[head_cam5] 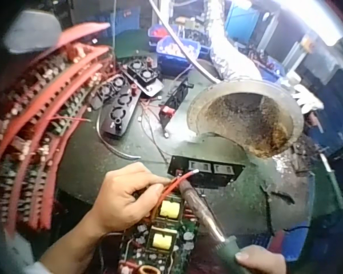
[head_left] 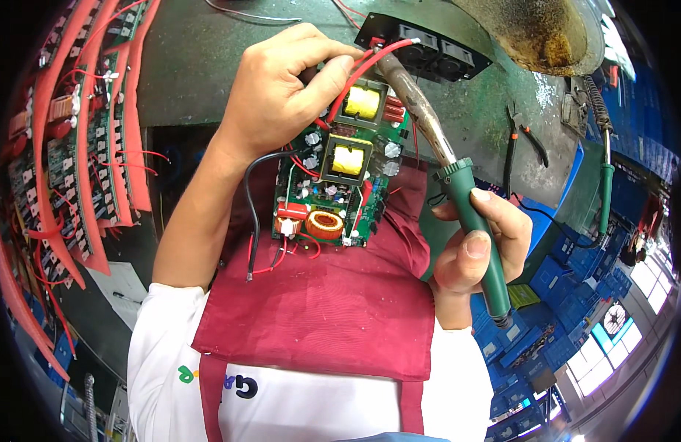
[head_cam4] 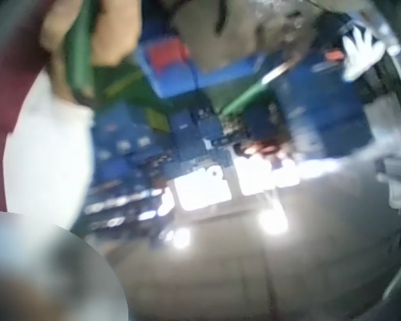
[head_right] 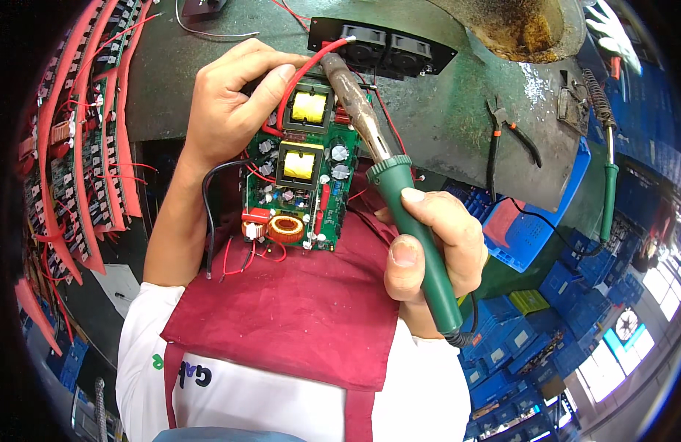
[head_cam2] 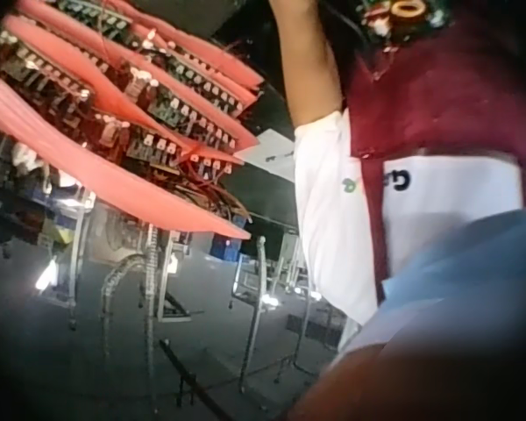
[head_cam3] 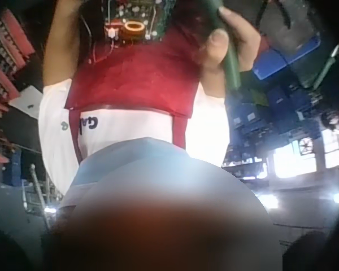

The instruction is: Assembling electronic components, wiring, and a cooling fan onto a circuit board at a workbench.

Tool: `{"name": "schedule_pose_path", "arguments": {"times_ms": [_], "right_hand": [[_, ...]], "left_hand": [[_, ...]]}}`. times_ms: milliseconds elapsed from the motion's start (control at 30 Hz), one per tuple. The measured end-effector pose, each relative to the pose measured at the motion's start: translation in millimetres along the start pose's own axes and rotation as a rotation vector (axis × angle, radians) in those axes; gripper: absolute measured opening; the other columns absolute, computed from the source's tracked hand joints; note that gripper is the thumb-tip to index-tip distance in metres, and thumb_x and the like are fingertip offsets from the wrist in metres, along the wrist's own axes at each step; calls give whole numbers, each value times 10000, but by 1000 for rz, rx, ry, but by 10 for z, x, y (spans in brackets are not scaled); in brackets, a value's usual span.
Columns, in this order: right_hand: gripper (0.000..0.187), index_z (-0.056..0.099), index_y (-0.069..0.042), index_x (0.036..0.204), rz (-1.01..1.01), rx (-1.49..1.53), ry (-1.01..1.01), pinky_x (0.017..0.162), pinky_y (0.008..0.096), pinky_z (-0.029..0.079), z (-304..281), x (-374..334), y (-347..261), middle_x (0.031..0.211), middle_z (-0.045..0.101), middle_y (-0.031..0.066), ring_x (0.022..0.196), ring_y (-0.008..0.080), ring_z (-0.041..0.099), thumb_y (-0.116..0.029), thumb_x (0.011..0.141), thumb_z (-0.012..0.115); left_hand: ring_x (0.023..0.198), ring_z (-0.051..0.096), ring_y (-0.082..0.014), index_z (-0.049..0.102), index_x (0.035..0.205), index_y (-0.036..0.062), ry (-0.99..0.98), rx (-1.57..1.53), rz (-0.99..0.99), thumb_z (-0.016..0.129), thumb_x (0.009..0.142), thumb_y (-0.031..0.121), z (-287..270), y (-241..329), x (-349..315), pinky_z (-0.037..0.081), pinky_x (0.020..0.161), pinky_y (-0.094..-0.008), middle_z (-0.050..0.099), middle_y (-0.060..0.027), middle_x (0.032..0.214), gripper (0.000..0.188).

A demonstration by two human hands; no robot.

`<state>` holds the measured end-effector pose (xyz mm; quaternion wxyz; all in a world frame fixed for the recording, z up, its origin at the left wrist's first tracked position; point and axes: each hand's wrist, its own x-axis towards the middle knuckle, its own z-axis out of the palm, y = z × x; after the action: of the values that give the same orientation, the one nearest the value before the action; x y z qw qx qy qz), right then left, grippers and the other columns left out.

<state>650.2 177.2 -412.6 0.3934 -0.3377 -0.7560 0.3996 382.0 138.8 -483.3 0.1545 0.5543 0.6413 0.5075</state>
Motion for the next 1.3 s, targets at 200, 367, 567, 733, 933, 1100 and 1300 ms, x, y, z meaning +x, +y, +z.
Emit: {"name": "schedule_pose_path", "arguments": {"times_ms": [200,367,567,733,933,1100,1300], "right_hand": [[494,643,58,1123,184,-23,48,664,309,551,45,100,-295,906,685,165,692,208,690,-404,952,680],[480,667,54,1102,189,-10,24,664,309,544,-1,124,-308,949,677,147,722,203,686,-386,917,717],[336,674,69,1185,134,75,-205,746,276,541,-207,277,-338,1007,715,161,808,173,693,-8,865,743],[406,691,61,1184,143,42,-278,722,262,461,-254,309,-360,982,697,139,771,152,601,71,781,746],[444,698,37,1198,173,54,-291,733,264,452,-256,284,-368,961,683,114,805,158,595,120,764,741],[466,718,5,1197,163,4,-331,726,279,455,-247,284,-386,901,645,93,798,184,601,143,752,736],[468,754,-34,1167,137,-58,-344,733,291,463,-226,278,-388,884,629,85,803,198,605,153,738,737]], "left_hand": [[655,607,-199,800,1021,30,2,5,6,710,935,131,-8,-9,5,480,611,-329,654,-96,774,161],[658,612,-204,801,1020,32,7,0,-8,708,937,136,2,8,6,483,612,-333,657,-98,777,162],[675,633,-214,801,1019,35,-10,2,-37,701,940,139,-47,45,14,494,621,-337,671,-102,794,164],[700,653,-233,799,1012,34,-9,-8,-38,698,939,138,-42,52,11,510,640,-344,689,-111,815,162],[694,650,-232,798,1010,31,-6,-10,-32,697,939,141,-36,54,27,508,637,-343,686,-110,812,165],[681,642,-232,798,1013,30,-10,0,-46,696,941,145,-45,46,20,499,627,-344,676,-110,800,169],[672,636,-227,800,1018,32,-8,0,-45,696,943,144,-39,50,27,494,620,-345,666,-109,790,171]]}}
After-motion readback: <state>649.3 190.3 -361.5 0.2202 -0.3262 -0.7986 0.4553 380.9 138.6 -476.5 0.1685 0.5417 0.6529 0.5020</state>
